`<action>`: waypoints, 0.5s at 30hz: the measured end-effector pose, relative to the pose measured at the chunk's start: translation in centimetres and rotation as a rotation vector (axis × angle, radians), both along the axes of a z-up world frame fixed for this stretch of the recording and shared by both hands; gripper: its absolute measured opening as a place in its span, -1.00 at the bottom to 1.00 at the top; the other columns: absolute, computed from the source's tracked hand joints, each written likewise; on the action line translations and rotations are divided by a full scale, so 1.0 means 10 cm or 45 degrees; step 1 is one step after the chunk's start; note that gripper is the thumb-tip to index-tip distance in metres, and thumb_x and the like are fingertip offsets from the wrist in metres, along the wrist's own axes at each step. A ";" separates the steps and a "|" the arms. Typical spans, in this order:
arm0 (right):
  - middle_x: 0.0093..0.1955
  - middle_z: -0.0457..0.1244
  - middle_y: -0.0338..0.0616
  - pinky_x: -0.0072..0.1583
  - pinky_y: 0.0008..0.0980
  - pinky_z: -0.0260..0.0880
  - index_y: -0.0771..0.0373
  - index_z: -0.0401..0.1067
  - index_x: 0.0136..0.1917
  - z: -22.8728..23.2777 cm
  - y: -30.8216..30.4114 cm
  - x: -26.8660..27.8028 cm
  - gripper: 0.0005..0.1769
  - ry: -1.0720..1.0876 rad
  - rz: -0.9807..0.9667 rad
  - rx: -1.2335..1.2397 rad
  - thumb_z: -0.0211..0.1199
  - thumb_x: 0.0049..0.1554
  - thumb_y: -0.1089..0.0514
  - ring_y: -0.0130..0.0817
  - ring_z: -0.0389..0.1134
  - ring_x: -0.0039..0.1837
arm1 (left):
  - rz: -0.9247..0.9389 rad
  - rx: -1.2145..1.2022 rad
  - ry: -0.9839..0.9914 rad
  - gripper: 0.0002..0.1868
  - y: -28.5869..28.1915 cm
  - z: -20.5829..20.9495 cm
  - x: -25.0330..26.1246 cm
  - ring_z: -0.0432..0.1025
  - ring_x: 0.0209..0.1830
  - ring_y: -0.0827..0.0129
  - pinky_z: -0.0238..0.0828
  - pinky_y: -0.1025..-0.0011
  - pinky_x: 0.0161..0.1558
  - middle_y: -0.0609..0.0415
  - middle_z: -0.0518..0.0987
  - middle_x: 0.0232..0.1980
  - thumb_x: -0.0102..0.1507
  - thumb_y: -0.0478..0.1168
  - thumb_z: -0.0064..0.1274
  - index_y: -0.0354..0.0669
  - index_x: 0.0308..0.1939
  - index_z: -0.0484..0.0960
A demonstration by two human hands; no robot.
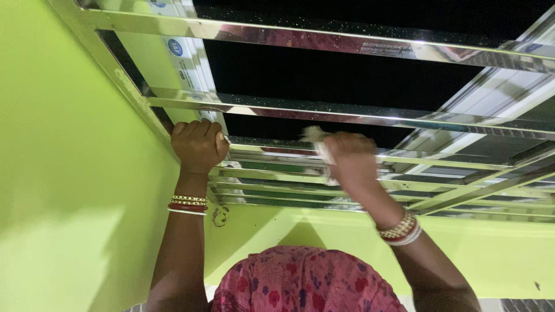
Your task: The person wipes the metal bars of a window grille using a cloth, reaching between and around the bars to clean the surfaces.
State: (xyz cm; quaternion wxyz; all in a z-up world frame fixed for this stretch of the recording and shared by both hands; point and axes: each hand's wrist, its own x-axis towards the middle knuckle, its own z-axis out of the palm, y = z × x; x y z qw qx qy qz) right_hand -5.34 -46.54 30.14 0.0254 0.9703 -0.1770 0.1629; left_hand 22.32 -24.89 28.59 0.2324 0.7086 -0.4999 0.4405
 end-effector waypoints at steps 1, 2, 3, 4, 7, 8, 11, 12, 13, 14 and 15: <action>-0.02 0.35 -0.06 0.10 -0.02 0.33 0.18 0.45 0.09 -0.01 -0.17 -0.22 -0.37 0.047 -0.087 0.028 0.60 -0.25 0.12 -0.11 0.38 0.03 | -0.008 -0.026 -0.026 -0.59 0.00 -0.01 0.01 0.35 -0.49 0.25 0.17 0.22 -0.29 0.09 0.42 -0.52 0.37 -0.10 -0.26 -0.05 -0.56 0.45; -0.02 0.34 -0.02 0.14 -0.01 0.30 0.20 0.44 0.09 -0.01 -0.37 -0.44 -0.32 0.094 -0.174 0.056 0.62 -0.29 0.06 -0.07 0.37 0.05 | -0.008 -0.024 -0.022 -0.59 0.00 -0.01 0.01 0.35 -0.49 0.25 0.17 0.22 -0.29 0.09 0.42 -0.52 0.37 -0.10 -0.26 -0.05 -0.56 0.45; 0.06 0.35 -0.05 0.22 -0.01 0.28 0.16 0.45 0.14 -0.05 -0.49 -0.76 -0.25 -0.121 -0.135 -0.130 0.58 -0.33 0.03 -0.06 0.36 0.16 | -0.019 -0.019 -0.003 -0.60 -0.01 -0.02 0.02 0.34 -0.50 0.25 0.15 0.22 -0.30 0.09 0.43 -0.51 0.37 -0.11 -0.26 -0.05 -0.55 0.46; 0.09 0.35 -0.04 0.23 0.03 0.26 0.15 0.45 0.18 -0.11 -0.67 -0.98 -0.26 -0.112 -0.208 -0.296 0.58 -0.28 0.01 -0.07 0.36 0.18 | -0.030 -0.013 0.015 -0.61 -0.02 -0.02 0.02 0.33 -0.51 0.25 0.14 0.22 -0.31 0.09 0.44 -0.51 0.36 -0.11 -0.25 -0.05 -0.55 0.48; 0.16 0.31 -0.08 0.39 0.01 0.22 0.13 0.40 0.23 -0.33 -1.21 -1.64 -0.42 -0.151 -0.398 -0.458 0.55 -0.01 0.06 -0.07 0.31 0.25 | 0.005 0.024 0.012 -0.60 0.00 -0.03 0.00 0.35 -0.48 0.22 0.15 0.21 -0.27 0.08 0.44 -0.50 0.36 -0.11 -0.24 -0.05 -0.55 0.47; 0.16 0.31 -0.08 0.39 0.01 0.22 0.13 0.40 0.23 -0.41 -1.37 -1.84 -0.42 -0.143 -0.406 -0.452 0.55 -0.01 0.06 -0.07 0.31 0.25 | -0.003 0.032 0.016 -0.60 0.00 -0.04 -0.01 0.35 -0.48 0.22 0.15 0.21 -0.27 0.08 0.44 -0.50 0.36 -0.11 -0.24 -0.05 -0.55 0.47; 0.16 0.25 -0.08 0.47 -0.03 0.18 0.13 0.34 0.22 -0.61 -1.66 -2.14 -0.53 -0.276 -0.472 -0.423 0.50 0.14 0.11 -0.07 0.25 0.28 | -0.010 0.019 0.022 -0.62 0.00 -0.04 -0.02 0.36 -0.44 0.23 0.18 0.24 -0.22 0.10 0.49 -0.43 0.40 -0.12 -0.25 -0.06 -0.49 0.50; 0.17 0.23 -0.08 0.44 -0.05 0.15 0.11 0.34 0.25 -0.64 -1.70 -2.17 -0.52 -0.286 -0.434 -0.380 0.49 0.14 0.13 -0.08 0.23 0.29 | 0.000 0.011 0.017 -0.62 0.00 -0.04 -0.03 0.36 -0.46 0.23 0.17 0.24 -0.24 0.10 0.48 -0.45 0.39 -0.12 -0.25 -0.07 -0.50 0.50; 0.17 0.23 -0.08 0.42 -0.05 0.14 0.11 0.35 0.26 -0.66 -1.71 -2.16 -0.51 -0.294 -0.416 -0.359 0.49 0.14 0.14 -0.09 0.23 0.30 | 0.011 0.001 0.011 -0.62 -0.01 -0.03 -0.03 0.35 -0.47 0.23 0.16 0.24 -0.26 0.09 0.48 -0.46 0.37 -0.12 -0.24 -0.07 -0.52 0.51; 0.17 0.22 -0.07 0.40 -0.06 0.13 0.10 0.35 0.27 -0.66 -1.69 -2.13 -0.51 -0.302 -0.398 -0.338 0.48 0.14 0.15 -0.09 0.22 0.30 | 0.009 0.000 0.007 -0.62 -0.01 -0.03 -0.03 0.35 -0.47 0.23 0.16 0.24 -0.26 0.09 0.48 -0.46 0.37 -0.12 -0.24 -0.07 -0.52 0.51; 0.19 0.23 -0.06 0.40 -0.05 0.13 0.10 0.36 0.27 -0.65 -1.65 -2.02 -0.49 -0.256 -0.393 -0.367 0.48 0.09 0.17 -0.09 0.22 0.34 | 0.031 0.019 0.001 -0.62 -0.01 -0.03 -0.04 0.35 -0.49 0.23 0.17 0.23 -0.26 0.09 0.47 -0.48 0.36 -0.13 -0.24 -0.06 -0.53 0.51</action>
